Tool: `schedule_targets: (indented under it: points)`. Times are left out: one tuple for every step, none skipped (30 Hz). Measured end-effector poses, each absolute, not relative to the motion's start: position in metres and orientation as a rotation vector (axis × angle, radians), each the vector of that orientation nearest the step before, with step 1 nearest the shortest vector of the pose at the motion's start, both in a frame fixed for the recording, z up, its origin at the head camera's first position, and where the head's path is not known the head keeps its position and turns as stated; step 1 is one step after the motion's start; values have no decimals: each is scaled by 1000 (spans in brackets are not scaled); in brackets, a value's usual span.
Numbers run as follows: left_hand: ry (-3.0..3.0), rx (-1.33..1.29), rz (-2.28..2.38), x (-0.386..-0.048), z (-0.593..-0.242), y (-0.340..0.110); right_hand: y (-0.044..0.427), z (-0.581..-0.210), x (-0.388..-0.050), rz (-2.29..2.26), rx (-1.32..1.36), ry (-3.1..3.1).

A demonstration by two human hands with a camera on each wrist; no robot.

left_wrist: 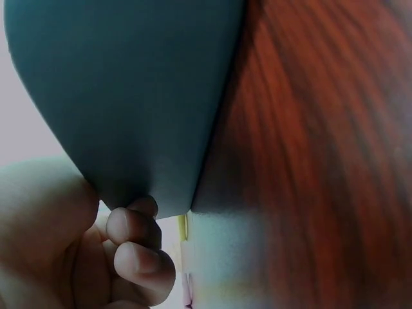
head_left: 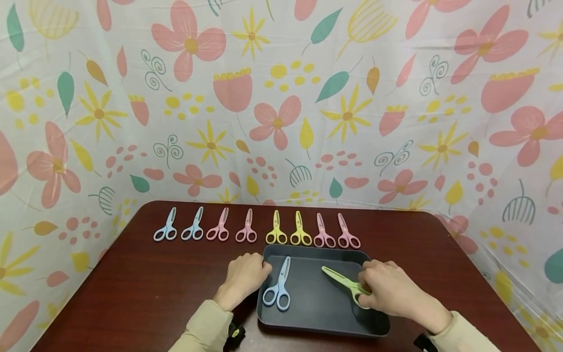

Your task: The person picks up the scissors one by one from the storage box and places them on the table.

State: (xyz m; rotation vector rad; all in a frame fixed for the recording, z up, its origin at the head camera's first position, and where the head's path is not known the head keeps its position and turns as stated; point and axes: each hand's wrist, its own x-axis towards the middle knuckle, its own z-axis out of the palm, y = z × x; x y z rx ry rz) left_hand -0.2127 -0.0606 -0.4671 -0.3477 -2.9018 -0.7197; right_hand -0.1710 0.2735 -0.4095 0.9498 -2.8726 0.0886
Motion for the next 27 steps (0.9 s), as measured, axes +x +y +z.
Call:
schedule_targets:
  points:
    - [-2904, -346, -721, -213, -467, -61, 274, -408, -171, 86, 950, -2864]
    - [-2905, -347, -724, -213, -467, -60, 275, -407, -172, 81, 947, -2856]
    - [-2905, -348, -725, -212, -467, -60, 275, -406, -172, 75, 944, -2850]
    - [-2905, -348, -725, -212, -467, -60, 276, -405, -173, 69, 943, -2842]
    - [-2904, -347, -725, -212, -467, -60, 276, -404, -173, 63, 941, -2833]
    - [-2905, -346, -722, -212, -467, -60, 277, -403, -174, 64, 938, -2830]
    - [-2906, -344, -721, -212, -467, -60, 277, -401, -174, 67, 935, -2829]
    - [-2905, -344, -720, -212, -467, -60, 278, -400, -175, 69, 931, -2832]
    - [-2903, -343, -721, -212, -467, -60, 278, -398, -176, 71, 924, -2834]
    - [-2902, -342, -722, -212, -467, -60, 279, -397, -176, 72, 914, -2835]
    - [-2902, -340, -722, -212, -467, -60, 279, -395, -177, 73, 903, -2836]
    - [-2904, -339, -723, -212, -467, -60, 280, -394, -177, 74, 893, -2839]
    - [-2905, -339, -723, -212, -468, -60, 280, -392, -178, 72, 883, -2838]
    - [-2905, -340, -723, -212, -468, -60, 281, -391, -179, 68, 872, -2838]
    - [-2906, -340, -723, -212, -468, -60, 282, -390, -179, 61, 860, -2836]
    - [-2907, -339, -721, -212, -468, -60, 283, -388, -180, 60, 849, -2837]
    - [-2907, -338, -720, -212, -469, -60, 284, -387, -181, 59, 841, -2839]
    - [-2907, -337, -718, -212, -469, -60, 286, -386, -182, 59, 831, -2844]
    - [-2908, -337, -718, -211, -469, -60, 287, -384, -183, 60, 820, -2848]
    - [-2909, -338, -717, -211, -469, -60, 288, -383, -184, 63, 807, -2854]
    - [-2909, -339, -719, -212, -469, -60, 290, -381, -185, 68, 796, -2858]
    - [-2907, -340, -719, -212, -469, -60, 291, -380, -186, 78, 784, -2862]
    - [-2904, -340, -719, -212, -469, -60, 292, -379, -187, 85, 776, -2864]
    - [-2904, -340, -718, -212, -469, -60, 293, -378, -188, 95, 766, -2865]
    - [-2904, -340, -716, -213, -469, -60, 295, -377, -189, 104, 756, -2865]
    - [-2901, -340, -713, -213, -469, -60, 296, -376, -191, 111, 748, -2864]
    - [-2900, -340, -713, -213, -469, -60, 297, -376, -192, 121, 738, -2863]
